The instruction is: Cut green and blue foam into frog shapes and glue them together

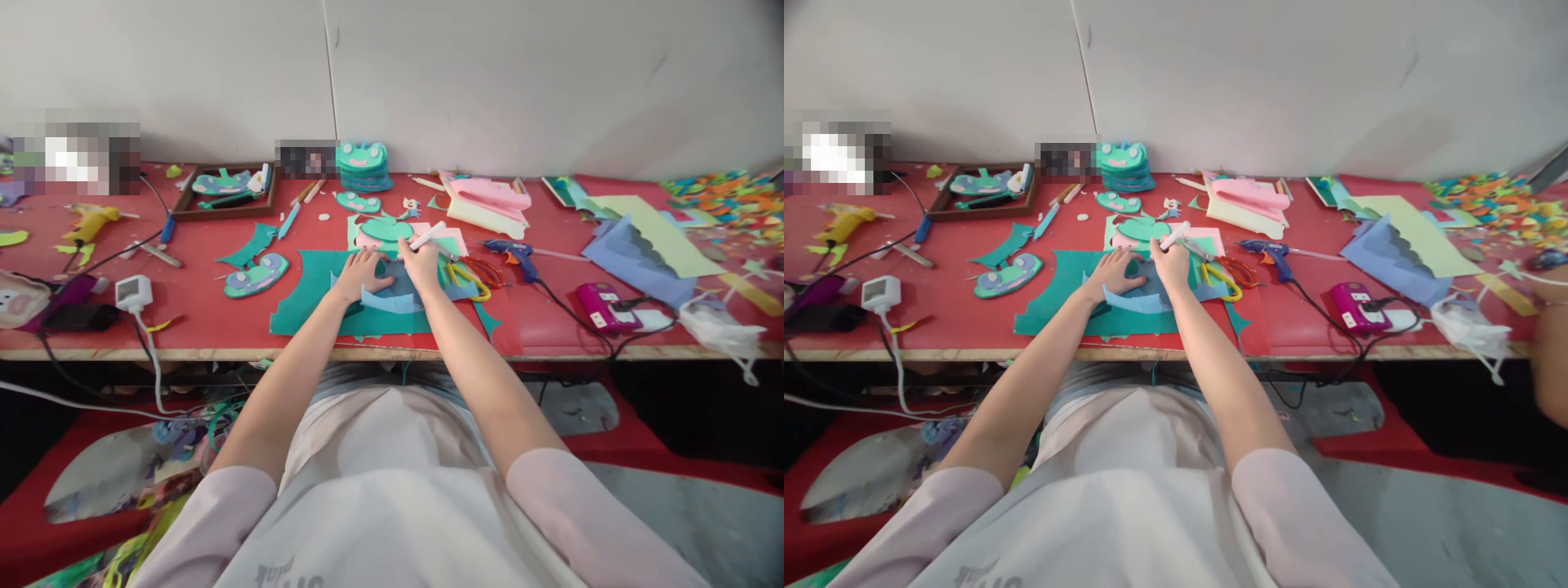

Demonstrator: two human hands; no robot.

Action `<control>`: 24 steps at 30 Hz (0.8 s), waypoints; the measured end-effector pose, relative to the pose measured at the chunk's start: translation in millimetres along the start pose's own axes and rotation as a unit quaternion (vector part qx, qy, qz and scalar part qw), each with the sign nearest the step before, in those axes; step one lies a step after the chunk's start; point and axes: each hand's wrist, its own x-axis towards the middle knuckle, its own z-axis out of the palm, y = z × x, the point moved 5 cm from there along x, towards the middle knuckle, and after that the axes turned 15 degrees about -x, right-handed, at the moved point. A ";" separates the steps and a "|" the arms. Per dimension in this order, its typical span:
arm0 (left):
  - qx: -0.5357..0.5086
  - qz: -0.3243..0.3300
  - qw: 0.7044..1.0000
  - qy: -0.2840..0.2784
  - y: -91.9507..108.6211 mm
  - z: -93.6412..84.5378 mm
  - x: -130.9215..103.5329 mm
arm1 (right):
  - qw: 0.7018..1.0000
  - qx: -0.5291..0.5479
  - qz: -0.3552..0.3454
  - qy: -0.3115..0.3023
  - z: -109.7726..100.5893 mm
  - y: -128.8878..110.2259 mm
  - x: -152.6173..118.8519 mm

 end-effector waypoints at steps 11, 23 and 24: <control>-0.003 -0.008 1.000 -0.003 2.2 -0.3 -0.8 | 1.000 -0.022 -0.006 0.008 0.5 -1.5 -0.3; 0.006 -0.009 1.000 -0.004 2.7 -0.5 -1.1 | 0.999 -0.037 -0.001 0.035 -1.0 1.1 0.9; 0.008 -0.008 1.000 -0.003 2.1 -0.3 -1.0 | 0.999 -0.036 0.001 0.034 -0.8 1.7 1.1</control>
